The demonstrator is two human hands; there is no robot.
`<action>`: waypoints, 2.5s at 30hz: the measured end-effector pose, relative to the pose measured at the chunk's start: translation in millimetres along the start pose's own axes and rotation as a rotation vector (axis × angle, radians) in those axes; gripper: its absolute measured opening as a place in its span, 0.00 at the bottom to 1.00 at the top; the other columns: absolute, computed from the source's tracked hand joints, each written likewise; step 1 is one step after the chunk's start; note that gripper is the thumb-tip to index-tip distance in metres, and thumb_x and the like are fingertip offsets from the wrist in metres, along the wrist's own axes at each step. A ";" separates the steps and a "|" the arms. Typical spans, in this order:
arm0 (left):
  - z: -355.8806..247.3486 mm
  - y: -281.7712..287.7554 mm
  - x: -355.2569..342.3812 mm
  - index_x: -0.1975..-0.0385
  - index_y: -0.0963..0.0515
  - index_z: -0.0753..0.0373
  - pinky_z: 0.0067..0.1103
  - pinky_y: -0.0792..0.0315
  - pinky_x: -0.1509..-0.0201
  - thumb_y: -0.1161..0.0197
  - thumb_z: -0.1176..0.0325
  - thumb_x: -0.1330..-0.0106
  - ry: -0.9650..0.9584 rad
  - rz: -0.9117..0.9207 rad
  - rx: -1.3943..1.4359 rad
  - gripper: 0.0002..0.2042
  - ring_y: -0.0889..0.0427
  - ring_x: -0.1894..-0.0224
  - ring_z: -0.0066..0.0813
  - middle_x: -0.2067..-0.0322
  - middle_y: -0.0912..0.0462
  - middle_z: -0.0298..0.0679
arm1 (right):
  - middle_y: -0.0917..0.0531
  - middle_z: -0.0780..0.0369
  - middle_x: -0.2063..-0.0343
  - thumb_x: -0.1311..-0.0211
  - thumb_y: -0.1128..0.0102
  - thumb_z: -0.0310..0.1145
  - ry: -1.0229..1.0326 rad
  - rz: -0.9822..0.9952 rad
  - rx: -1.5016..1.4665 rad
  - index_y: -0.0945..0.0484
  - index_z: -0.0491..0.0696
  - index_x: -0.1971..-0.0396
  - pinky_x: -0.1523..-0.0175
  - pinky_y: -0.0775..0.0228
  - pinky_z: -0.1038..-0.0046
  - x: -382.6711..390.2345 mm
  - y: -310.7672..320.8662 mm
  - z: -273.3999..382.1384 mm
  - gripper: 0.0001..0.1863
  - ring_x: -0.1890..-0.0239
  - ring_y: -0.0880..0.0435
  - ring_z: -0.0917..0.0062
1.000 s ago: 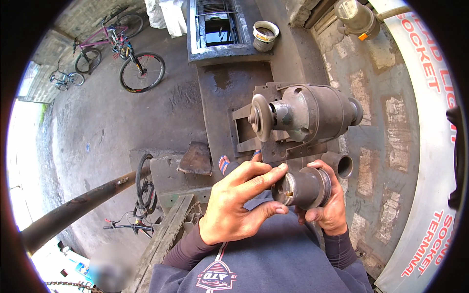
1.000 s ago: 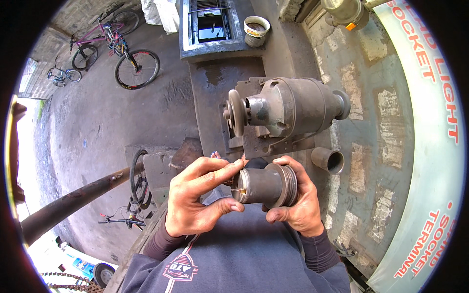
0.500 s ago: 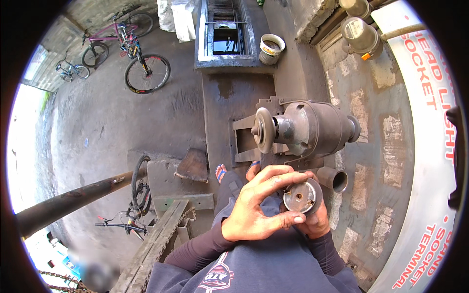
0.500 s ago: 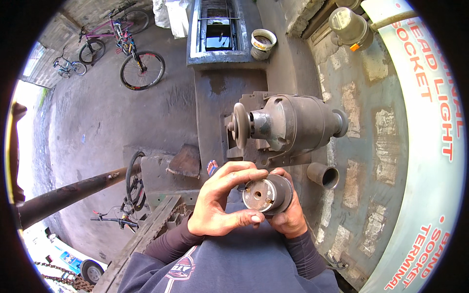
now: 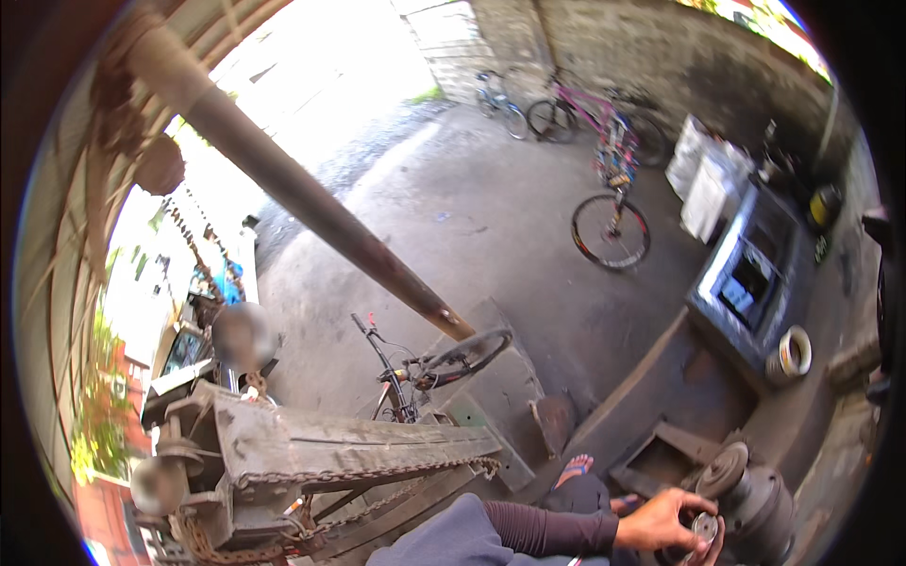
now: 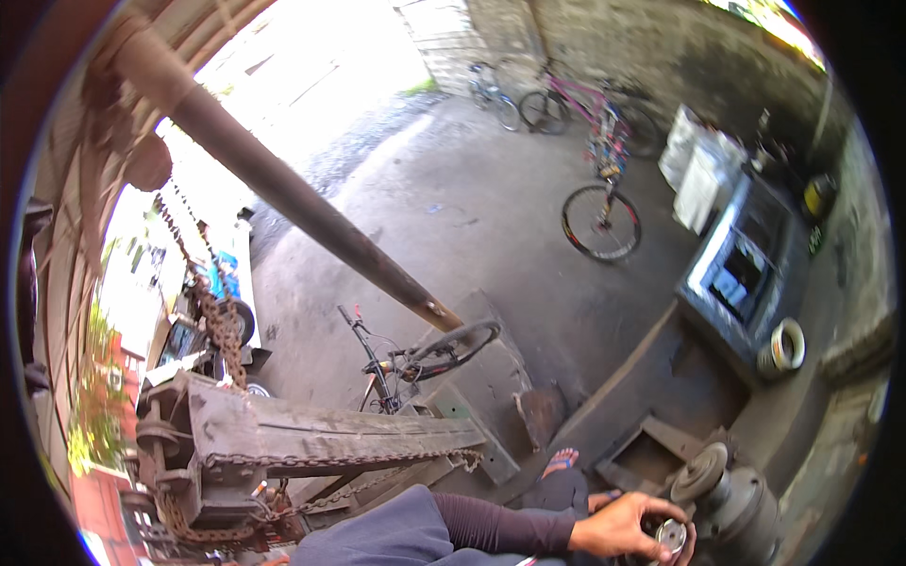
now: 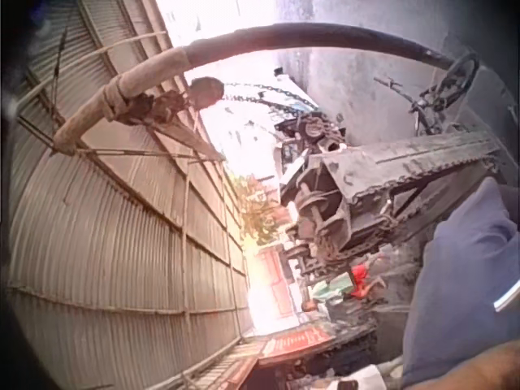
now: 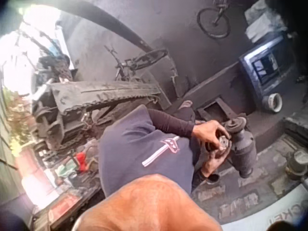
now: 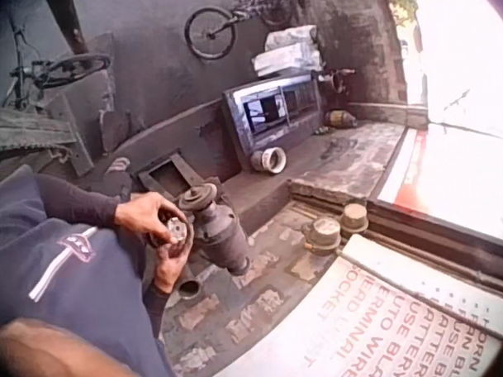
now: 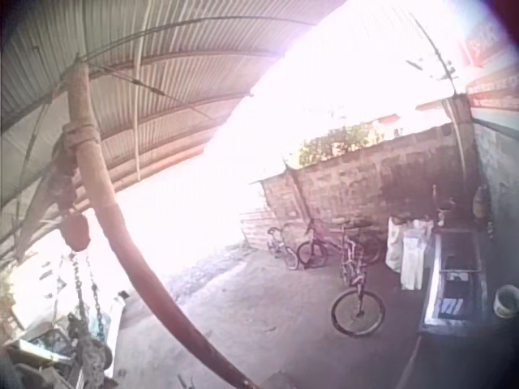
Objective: The person uses a thin metal rod to clean a cylindrical metal part, then moves to a bench grinder to smooth the part's edges. The person repeatedly rotates the part against the grinding wheel and inspects it between passes.
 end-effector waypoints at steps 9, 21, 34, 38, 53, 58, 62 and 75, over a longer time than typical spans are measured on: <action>-50.8 12.3 10.6 0.46 0.18 0.67 0.24 0.20 0.46 0.16 0.66 0.49 -0.018 -0.159 -0.221 0.29 0.14 0.52 0.25 0.55 0.12 0.41 | 0.21 0.57 0.40 0.42 0.19 0.37 0.230 -0.006 -0.047 0.33 0.44 0.30 0.34 0.27 0.66 -33.6 -15.5 12.3 0.43 0.41 0.19 0.68; -43.5 -1.0 13.0 0.44 0.24 0.67 0.33 0.28 0.30 0.13 0.64 0.51 -0.091 0.059 -0.173 0.35 0.20 0.38 0.36 0.45 0.19 0.45 | 0.24 0.51 0.35 0.44 0.22 0.22 0.338 0.035 -0.358 0.29 0.44 0.35 0.28 0.29 0.64 -5.9 2.6 2.7 0.36 0.32 0.24 0.64; -42.0 -20.5 -17.4 0.48 0.21 0.71 0.36 0.32 0.28 0.14 0.69 0.51 0.044 0.252 -0.082 0.30 0.18 0.39 0.39 0.46 0.15 0.50 | 0.18 0.53 0.41 0.52 0.17 0.21 0.445 -0.292 -0.276 0.24 0.46 0.37 0.32 0.28 0.64 9.8 19.4 -1.5 0.39 0.37 0.18 0.65; -42.8 -10.6 -5.1 0.47 0.23 0.75 0.39 0.26 0.32 0.16 0.68 0.51 0.070 0.178 0.007 0.32 0.17 0.41 0.47 0.45 0.17 0.57 | 0.17 0.57 0.41 0.44 0.22 0.24 0.362 -0.273 -0.200 0.25 0.46 0.34 0.31 0.30 0.68 21.8 11.9 19.1 0.36 0.37 0.20 0.70; -61.0 -144.5 -35.4 0.53 0.26 0.65 0.43 0.35 0.25 0.15 0.74 0.50 0.054 0.995 0.118 0.27 0.23 0.33 0.47 0.42 0.18 0.56 | 0.18 0.44 0.43 0.55 0.15 0.24 0.701 -0.878 0.052 0.22 0.51 0.44 0.33 0.29 0.47 116.1 65.9 30.2 0.35 0.39 0.18 0.48; -55.9 -155.9 -29.5 0.55 0.25 0.65 0.45 0.35 0.25 0.16 0.75 0.50 0.032 1.041 0.174 0.26 0.23 0.33 0.48 0.42 0.18 0.56 | 0.17 0.42 0.45 0.54 0.15 0.28 0.750 -0.878 0.145 0.23 0.51 0.45 0.33 0.30 0.43 128.7 76.4 34.0 0.34 0.42 0.16 0.49; -58.2 -163.1 -28.9 0.55 0.24 0.65 0.46 0.34 0.26 0.16 0.76 0.50 0.028 1.055 0.198 0.25 0.23 0.33 0.49 0.42 0.19 0.55 | 0.17 0.42 0.46 0.52 0.15 0.30 0.743 -0.886 0.134 0.25 0.51 0.47 0.33 0.31 0.41 131.2 78.8 35.3 0.32 0.44 0.14 0.51; -70.9 -158.8 -32.4 0.55 0.21 0.64 0.41 0.31 0.30 0.14 0.72 0.52 -0.112 0.926 0.027 0.25 0.19 0.37 0.47 0.44 0.16 0.54 | 0.20 0.38 0.43 0.49 0.15 0.35 0.771 -0.731 -0.135 0.29 0.51 0.37 0.32 0.32 0.41 116.6 82.5 24.9 0.40 0.37 0.21 0.45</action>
Point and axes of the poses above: each hand's wrist, its own x-axis away from the middle knuckle, its own y-axis out of the back of the hand, z = x × y, the point moved 2 cm from there along -x, towards the middle knuckle
